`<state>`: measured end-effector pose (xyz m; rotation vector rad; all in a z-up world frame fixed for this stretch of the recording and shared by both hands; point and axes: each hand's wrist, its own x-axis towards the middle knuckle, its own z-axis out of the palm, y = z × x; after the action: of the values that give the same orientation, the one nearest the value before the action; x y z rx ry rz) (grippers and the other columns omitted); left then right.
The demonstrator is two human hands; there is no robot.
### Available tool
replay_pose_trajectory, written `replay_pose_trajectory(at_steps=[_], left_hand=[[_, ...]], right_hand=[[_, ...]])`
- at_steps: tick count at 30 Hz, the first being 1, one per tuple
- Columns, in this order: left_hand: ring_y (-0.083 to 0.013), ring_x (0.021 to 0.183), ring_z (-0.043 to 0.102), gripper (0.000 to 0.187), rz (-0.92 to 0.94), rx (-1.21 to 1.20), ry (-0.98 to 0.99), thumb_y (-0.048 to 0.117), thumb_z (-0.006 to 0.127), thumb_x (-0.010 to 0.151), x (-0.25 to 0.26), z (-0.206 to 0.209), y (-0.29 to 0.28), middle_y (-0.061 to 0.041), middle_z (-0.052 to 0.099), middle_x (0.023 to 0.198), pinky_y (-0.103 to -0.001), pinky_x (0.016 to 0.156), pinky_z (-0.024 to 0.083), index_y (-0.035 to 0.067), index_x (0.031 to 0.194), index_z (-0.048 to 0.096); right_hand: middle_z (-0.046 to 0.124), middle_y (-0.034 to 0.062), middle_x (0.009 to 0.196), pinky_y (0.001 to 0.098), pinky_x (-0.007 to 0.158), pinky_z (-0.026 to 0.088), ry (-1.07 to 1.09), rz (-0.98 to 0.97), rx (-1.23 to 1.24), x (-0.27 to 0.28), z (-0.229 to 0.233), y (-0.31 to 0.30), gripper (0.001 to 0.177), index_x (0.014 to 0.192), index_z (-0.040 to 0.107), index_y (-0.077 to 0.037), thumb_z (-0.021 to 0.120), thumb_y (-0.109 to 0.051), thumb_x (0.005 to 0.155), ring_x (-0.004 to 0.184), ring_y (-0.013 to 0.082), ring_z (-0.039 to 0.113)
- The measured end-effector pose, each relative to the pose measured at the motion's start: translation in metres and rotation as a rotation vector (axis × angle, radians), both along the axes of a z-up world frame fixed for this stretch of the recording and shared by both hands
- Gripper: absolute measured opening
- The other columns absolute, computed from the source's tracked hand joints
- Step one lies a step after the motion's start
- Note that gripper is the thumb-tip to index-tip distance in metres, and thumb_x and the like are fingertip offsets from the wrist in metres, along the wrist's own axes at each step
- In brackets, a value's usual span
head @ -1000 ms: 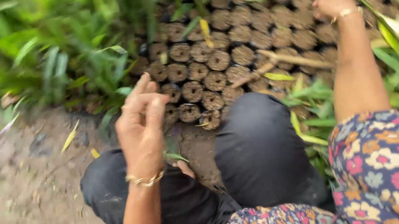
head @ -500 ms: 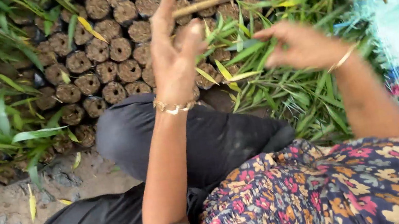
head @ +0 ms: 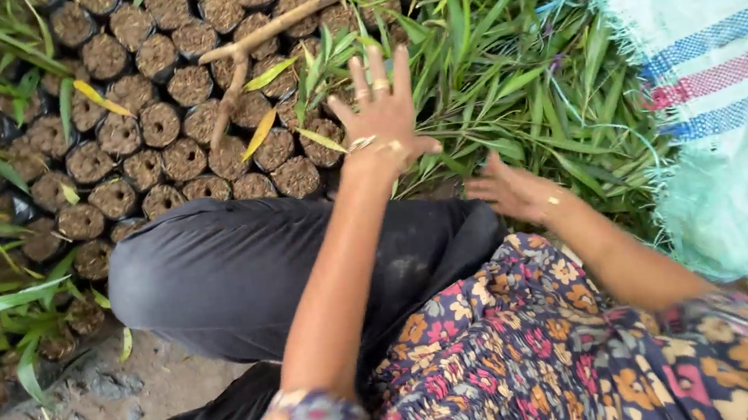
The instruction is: Planting plant cuttings into small black plastic bags filled with soil in a nursery setting.
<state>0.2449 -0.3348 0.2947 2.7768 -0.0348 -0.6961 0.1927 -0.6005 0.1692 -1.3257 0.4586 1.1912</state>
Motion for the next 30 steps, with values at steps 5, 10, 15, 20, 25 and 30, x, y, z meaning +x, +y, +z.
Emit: replay_pose_trajectory(at_steps=[5, 10, 15, 20, 25, 30], left_hand=[[-0.0466, 0.154, 0.015, 0.147, 0.01, 0.114, 0.064, 0.058, 0.095, 0.065, 0.024, -0.1, -0.012, -0.031, 0.011, 0.167, -0.076, 0.113, 0.024, 0.014, 0.165, -0.005], [-0.0422, 0.111, 0.07, 0.067, 0.048, -0.195, -0.044, 0.034, 0.086, 0.074, 0.041, -0.184, -0.026, -0.025, 0.069, 0.114, -0.056, 0.092, 0.059, 0.006, 0.124, 0.051], [-0.0461, 0.112, 0.068, 0.043, -0.149, -0.332, -0.019, 0.021, 0.072, 0.079, 0.024, -0.176, -0.059, -0.026, 0.066, 0.116, -0.056, 0.091, 0.06, 0.002, 0.114, 0.054], [-0.0428, 0.119, 0.068, 0.057, -0.102, -0.491, -0.179, 0.055, 0.055, 0.095, -0.018, -0.002, -0.045, -0.022, 0.07, 0.124, -0.056, 0.102, 0.053, 0.011, 0.132, 0.053], [-0.0238, 0.134, 0.069, 0.058, 0.342, -0.9, -0.996, 0.041, 0.063, 0.099, -0.046, 0.083, -0.009, -0.011, 0.063, 0.148, -0.035, 0.114, 0.06, 0.011, 0.147, 0.05], [-0.0281, 0.145, 0.066, 0.048, 0.563, -1.17, -1.146, 0.006, 0.062, 0.112, -0.128, 0.156, 0.059, -0.005, 0.056, 0.159, -0.039, 0.124, 0.061, 0.017, 0.156, 0.046]], right_hand=[[-0.037, 0.0353, 0.154, 0.0749, 0.116, 0.006, -0.034, -0.437, 0.235, 0.051, 0.082, 0.085, 0.137, 0.153, -0.034, -0.005, 0.049, -0.086, 0.079, 0.148, 0.0491, -0.022], [-0.032, 0.031, 0.158, 0.0576, 0.12, -0.009, 0.028, -0.594, 0.167, 0.094, 0.134, 0.14, 0.146, 0.158, -0.02, 0.003, 0.056, -0.084, 0.068, 0.152, 0.0399, -0.019], [0.066, 0.0182, 0.132, 0.0366, 0.088, 0.065, -0.123, -0.514, 0.049, 0.144, -0.051, 0.093, 0.077, 0.137, 0.062, -0.013, 0.091, -0.052, 0.078, 0.105, 0.0247, 0.074], [0.071, 0.0002, 0.089, 0.0121, 0.03, 0.034, -0.099, -0.48, 0.139, 0.141, -0.016, 0.028, 0.032, 0.106, 0.067, -0.011, 0.075, -0.038, 0.09, 0.043, 0.0017, 0.051], [0.057, -0.0026, 0.069, 0.0274, 0.062, 0.056, -0.346, -0.676, 0.334, 0.121, 0.163, 0.023, 0.01, 0.099, 0.054, -0.009, 0.064, -0.008, 0.1, 0.059, 0.0106, 0.059], [0.064, 0.0, 0.093, 0.047, 0.118, 0.049, -0.26, -0.279, 0.968, 0.193, 0.209, -0.016, 0.031, 0.134, 0.066, -0.007, 0.061, -0.036, 0.123, 0.095, 0.0166, 0.064]])
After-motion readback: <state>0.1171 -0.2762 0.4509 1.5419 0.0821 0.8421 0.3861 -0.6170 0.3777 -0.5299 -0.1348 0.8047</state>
